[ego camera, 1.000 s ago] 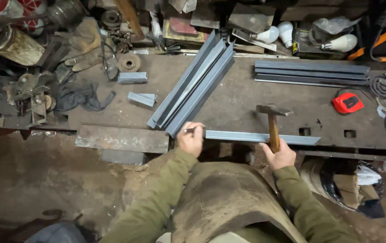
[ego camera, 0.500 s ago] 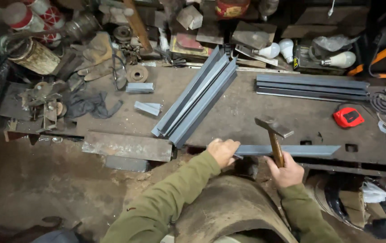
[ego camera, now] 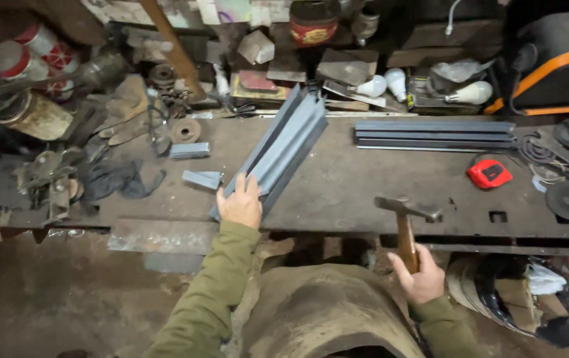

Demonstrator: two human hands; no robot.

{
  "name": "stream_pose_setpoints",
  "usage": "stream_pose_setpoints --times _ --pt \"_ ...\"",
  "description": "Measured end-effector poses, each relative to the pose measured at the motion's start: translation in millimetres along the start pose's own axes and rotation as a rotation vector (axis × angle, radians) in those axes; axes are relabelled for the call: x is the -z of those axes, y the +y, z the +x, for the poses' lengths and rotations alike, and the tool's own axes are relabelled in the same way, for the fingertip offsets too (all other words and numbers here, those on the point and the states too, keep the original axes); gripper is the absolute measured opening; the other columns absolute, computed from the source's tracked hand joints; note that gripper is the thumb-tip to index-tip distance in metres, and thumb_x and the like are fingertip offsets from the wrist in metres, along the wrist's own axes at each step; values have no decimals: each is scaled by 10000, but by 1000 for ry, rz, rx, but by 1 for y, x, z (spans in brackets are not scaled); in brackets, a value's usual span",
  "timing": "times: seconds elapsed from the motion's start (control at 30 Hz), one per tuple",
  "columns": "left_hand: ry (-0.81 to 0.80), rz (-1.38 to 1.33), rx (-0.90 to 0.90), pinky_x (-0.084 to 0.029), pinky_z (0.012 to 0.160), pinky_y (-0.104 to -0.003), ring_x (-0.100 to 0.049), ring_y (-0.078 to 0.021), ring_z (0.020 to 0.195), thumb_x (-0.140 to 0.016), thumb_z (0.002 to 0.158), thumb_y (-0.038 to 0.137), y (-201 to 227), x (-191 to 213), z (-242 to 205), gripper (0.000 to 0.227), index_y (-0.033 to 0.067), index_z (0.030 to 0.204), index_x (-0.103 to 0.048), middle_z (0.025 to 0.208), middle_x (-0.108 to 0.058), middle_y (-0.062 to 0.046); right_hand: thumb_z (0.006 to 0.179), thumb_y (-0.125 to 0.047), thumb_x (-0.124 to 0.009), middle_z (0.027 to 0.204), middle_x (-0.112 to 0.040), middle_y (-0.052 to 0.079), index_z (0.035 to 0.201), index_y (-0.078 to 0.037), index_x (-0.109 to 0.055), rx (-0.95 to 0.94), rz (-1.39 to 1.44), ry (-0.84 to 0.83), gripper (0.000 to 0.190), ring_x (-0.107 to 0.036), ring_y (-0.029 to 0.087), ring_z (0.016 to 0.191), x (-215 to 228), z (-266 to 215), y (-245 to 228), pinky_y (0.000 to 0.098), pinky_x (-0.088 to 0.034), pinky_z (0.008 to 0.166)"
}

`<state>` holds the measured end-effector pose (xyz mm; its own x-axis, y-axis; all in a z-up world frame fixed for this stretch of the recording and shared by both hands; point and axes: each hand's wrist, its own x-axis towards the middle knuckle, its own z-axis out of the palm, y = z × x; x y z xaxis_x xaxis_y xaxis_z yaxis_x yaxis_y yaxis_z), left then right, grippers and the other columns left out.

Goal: Hammering and straightening metal angle strips on a workshop workbench.

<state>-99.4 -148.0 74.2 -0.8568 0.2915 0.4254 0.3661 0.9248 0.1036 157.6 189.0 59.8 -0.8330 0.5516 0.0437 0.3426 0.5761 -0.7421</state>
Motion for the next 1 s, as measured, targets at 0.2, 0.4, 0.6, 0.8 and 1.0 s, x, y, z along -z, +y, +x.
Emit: stream_pose_setpoints --times 0.2,0.4,0.6,0.8,1.0 --pt "71 -131 -51 -478 837 -507 -677 -302 978 -760 844 267 48 12 29 419 77 1205 -669 1227 -640 -99 777 -369 -846 849 -748 119 1201 -134 -682 -35 -157 62 512 -741 253 736 12 -24 52 374 -579 665" --pt "-289 -382 -368 -532 751 -484 -691 -316 942 -807 793 294 175 -37 104 385 124 1105 -659 1070 -693 -88 755 -349 -833 842 -753 129 1188 -158 -674 -19 -113 74 499 -758 299 725 46 -15 88 391 -586 643" --pt "-419 -363 -416 -532 756 -542 -681 -386 977 -783 786 479 285 -92 210 599 36 1167 -651 1131 -682 -176 739 -345 -848 787 -749 127 1160 -178 -680 -83 -119 74 483 -767 296 710 86 -9 113 387 -588 600" --pt "-700 -311 -453 -524 928 -517 -666 -381 1098 -721 875 549 282 -143 235 537 100 1168 -694 1164 -702 -169 709 -364 -873 715 -760 102 1155 -202 -681 -168 -110 -20 512 -797 253 662 117 -7 162 370 -595 575" --pt "-401 -272 -618 -552 703 -492 -691 -376 850 -729 881 457 285 -111 213 485 20 1070 -637 1053 -654 -167 756 -328 -839 835 -787 96 1209 -189 -668 -178 -116 -109 504 -810 230 714 143 16 161 349 -610 601"
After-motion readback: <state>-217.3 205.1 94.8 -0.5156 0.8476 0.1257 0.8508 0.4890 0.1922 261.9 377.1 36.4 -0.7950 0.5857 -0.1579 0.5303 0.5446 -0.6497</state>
